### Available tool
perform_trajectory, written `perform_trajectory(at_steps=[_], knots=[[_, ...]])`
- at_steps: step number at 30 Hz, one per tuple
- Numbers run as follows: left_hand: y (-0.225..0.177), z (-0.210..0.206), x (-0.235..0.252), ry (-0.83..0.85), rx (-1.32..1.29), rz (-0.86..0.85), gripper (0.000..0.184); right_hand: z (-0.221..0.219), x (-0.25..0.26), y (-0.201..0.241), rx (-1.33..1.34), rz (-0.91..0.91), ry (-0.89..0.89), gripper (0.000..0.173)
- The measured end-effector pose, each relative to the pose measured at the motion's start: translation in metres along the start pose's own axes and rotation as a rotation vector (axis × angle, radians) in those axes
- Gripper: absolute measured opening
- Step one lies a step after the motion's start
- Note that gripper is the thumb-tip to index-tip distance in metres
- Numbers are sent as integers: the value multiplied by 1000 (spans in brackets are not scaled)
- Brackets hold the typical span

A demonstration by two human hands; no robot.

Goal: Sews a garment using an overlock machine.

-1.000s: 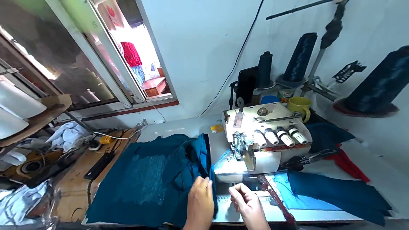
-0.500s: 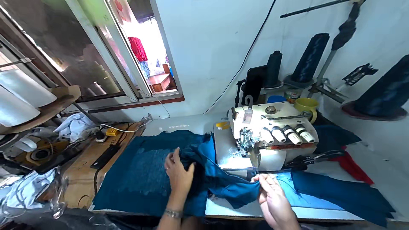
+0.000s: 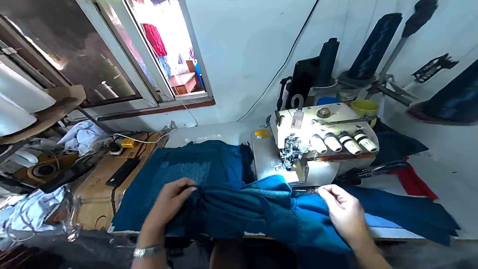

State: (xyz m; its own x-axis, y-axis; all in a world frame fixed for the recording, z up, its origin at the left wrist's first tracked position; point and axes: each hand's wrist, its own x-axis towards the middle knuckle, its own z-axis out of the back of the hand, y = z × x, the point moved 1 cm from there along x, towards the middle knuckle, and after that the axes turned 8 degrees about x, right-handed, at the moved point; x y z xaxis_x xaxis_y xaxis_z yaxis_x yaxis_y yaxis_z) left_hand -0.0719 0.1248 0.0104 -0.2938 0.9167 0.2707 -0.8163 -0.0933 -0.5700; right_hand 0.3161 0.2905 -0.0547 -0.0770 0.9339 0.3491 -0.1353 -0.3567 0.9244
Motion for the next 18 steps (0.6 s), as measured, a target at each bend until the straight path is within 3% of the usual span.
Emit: perform_trajectory(at_steps=[2,3,5,7,11,12,14,15,18], knots=[[11,-35,5,125,146,156,21,-10,-14,-7,-238,150,-40,26],[14,-48,2,102,183,198,29,-15,-26,-4,-267,238,-44,29],[15,-66,-10,-91,212,159,29,-27,-56,-1,-201,383,44,26],[15,-75,-23,-222,209,55,18,-40,-82,-6,-155,441,257,31],[29,-79,-35,-174,70,13,31,-59,-102,-28,-483,548,423,67],[32,-76,-36,-132,30,27,34,-60,-104,-34,-526,592,406,60],[39,-74,-36,-87,-7,21,33,-60,-105,-51,-471,681,302,24],[42,-76,-35,-97,-21,13,28,-59,-104,-57,-391,691,271,20],[45,-80,-35,-208,-77,32,12,-52,-92,-44,-154,583,265,28]])
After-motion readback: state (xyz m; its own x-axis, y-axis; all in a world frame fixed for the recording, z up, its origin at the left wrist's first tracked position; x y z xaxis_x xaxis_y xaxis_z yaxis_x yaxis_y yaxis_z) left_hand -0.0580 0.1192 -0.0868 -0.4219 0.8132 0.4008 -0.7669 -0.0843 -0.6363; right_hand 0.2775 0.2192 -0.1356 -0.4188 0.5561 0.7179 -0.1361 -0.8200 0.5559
